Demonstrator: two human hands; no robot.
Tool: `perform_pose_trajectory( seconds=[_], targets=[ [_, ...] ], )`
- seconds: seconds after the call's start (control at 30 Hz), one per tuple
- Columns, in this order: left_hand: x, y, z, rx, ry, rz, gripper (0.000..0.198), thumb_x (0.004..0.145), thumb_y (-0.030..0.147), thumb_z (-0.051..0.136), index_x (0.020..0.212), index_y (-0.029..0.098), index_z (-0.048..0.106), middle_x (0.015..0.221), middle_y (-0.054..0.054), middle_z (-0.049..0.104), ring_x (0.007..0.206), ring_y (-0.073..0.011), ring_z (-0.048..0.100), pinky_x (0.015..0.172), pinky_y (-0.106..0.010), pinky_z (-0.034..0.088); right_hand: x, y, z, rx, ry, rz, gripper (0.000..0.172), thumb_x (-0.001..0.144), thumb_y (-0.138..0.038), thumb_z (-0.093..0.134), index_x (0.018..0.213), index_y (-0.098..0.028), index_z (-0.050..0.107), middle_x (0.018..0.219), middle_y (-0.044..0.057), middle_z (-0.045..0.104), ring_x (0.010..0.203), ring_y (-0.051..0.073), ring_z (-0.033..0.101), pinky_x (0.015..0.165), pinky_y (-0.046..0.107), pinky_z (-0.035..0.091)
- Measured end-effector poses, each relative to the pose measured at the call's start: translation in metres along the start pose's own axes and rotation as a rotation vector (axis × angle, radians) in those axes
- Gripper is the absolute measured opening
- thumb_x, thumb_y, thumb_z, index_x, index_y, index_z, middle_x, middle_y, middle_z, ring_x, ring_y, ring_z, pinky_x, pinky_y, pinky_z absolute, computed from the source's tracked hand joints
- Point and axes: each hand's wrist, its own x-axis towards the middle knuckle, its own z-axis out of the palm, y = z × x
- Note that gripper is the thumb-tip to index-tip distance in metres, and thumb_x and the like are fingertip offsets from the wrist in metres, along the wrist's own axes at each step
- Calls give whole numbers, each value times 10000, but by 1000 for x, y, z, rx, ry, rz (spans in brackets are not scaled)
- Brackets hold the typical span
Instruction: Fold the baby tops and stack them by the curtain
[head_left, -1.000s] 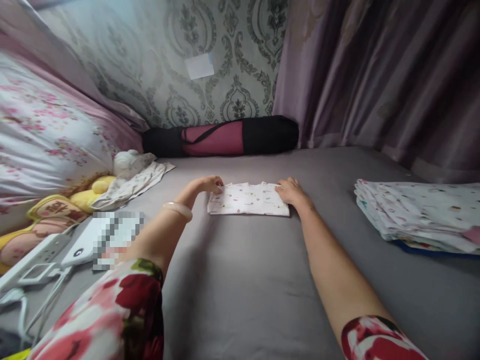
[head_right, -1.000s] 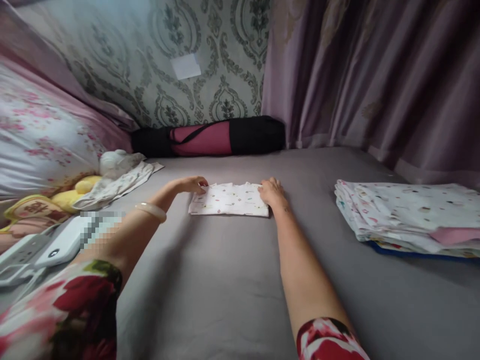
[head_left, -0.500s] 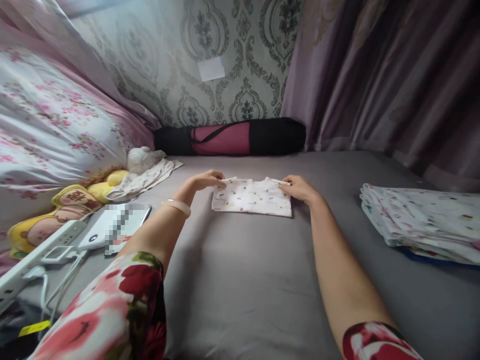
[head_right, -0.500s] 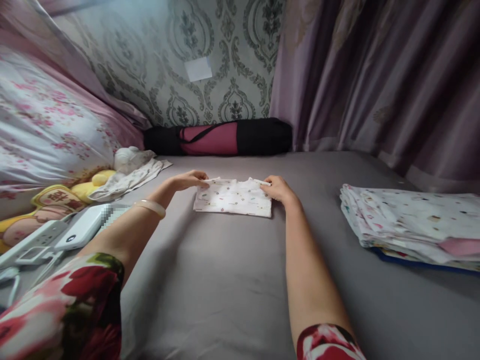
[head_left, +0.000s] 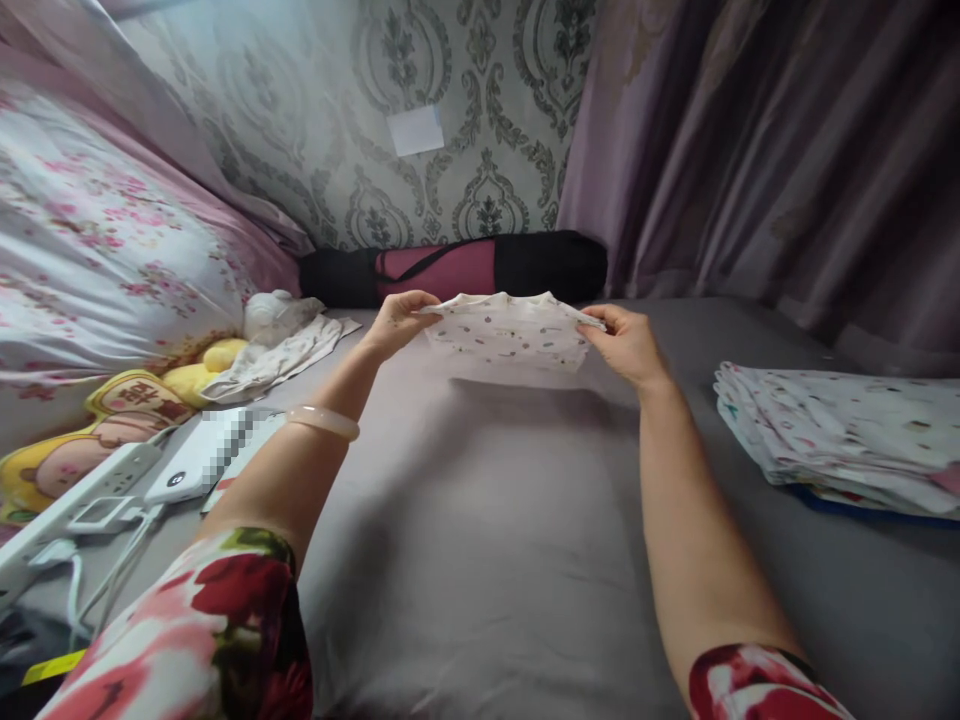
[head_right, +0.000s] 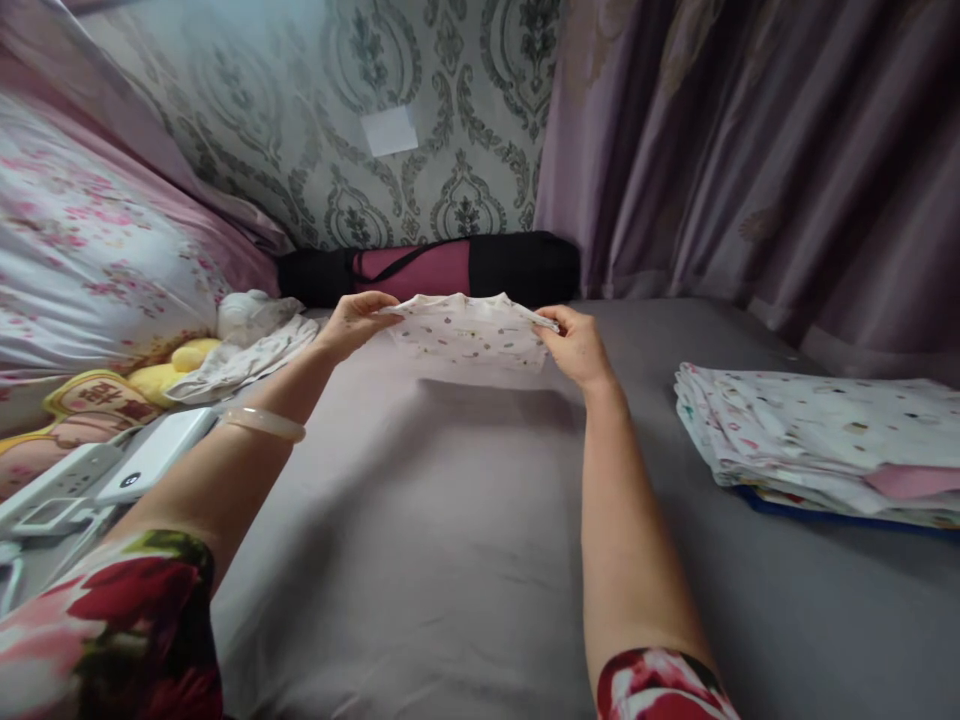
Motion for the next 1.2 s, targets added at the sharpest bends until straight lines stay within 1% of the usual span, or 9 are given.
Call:
perform_pose_trajectory(
  seconds=[0.1,0.3,0.5,0.67,0.77,0.87,1.0,1.07,1.2],
  targets=[
    [-16,-6,4,135,52,132,234,775,315,611,909,136,683,859,-50,708,802,-166,626,762,-275,486,-4,-4,-4,-166,-68,-44,224,803,-166,574,970,-179,722,960,39,713,908,179,620,818,281,461],
    [-74,-30,14,426,-361,170,262,755,127,477,870,183,706,962,-62,712,945,-185,637,912,-311,473,-16,0,-2,-385,-707,173,363,668,-22,527,865,-212,765,808,-7,722,750,150,619,686,213,440],
    [-95,-46,18,381,-466,295,398,614,29,416,846,192,695,985,-50,718,1012,-183,631,947,-328,465,-16,-1,-3,-502,-963,324,467,622,-28,603,994,-260,763,960,-8,729,833,156,637,709,203,433],
    [-88,-37,19,460,-392,86,305,658,61,397,693,190,671,917,-37,729,917,-181,653,894,-314,484,-14,-12,-3,-575,-840,347,281,737,-88,591,898,-230,772,951,31,737,869,183,653,754,235,441],
    [-83,-23,34,502,-272,-14,323,751,119,401,872,175,695,898,-46,717,817,-177,651,840,-318,506,-15,-23,20,-604,-626,223,301,842,-120,500,1008,-200,738,1085,75,716,997,208,638,847,267,440],
    [-81,-15,54,491,-273,59,340,833,222,448,1109,176,642,1094,-85,680,970,-206,636,929,-359,483,-24,-31,59,-606,-423,33,388,949,-188,378,1255,-157,614,1304,115,614,1196,215,549,1007,305,379],
    [-82,-24,67,497,-423,70,552,810,401,604,1306,172,526,1433,-148,473,1373,-310,369,1136,-473,279,-47,-27,102,-647,-493,-102,487,992,-309,320,1437,-144,432,1542,112,346,1434,235,259,1167,423,167],
    [-83,-32,63,463,-515,3,720,780,493,645,1391,168,447,1488,-158,407,1415,-322,298,1163,-477,224,-58,-20,112,-667,-576,-80,541,997,-399,291,1488,-179,355,1586,101,244,1465,257,165,1172,494,108],
    [-80,-45,49,375,-630,-96,976,705,630,673,1488,175,308,1547,-154,314,1424,-309,288,1164,-422,243,-65,-10,113,-672,-631,-36,600,987,-483,256,1524,-216,277,1599,103,200,1471,267,138,1167,523,87]
  ],
)
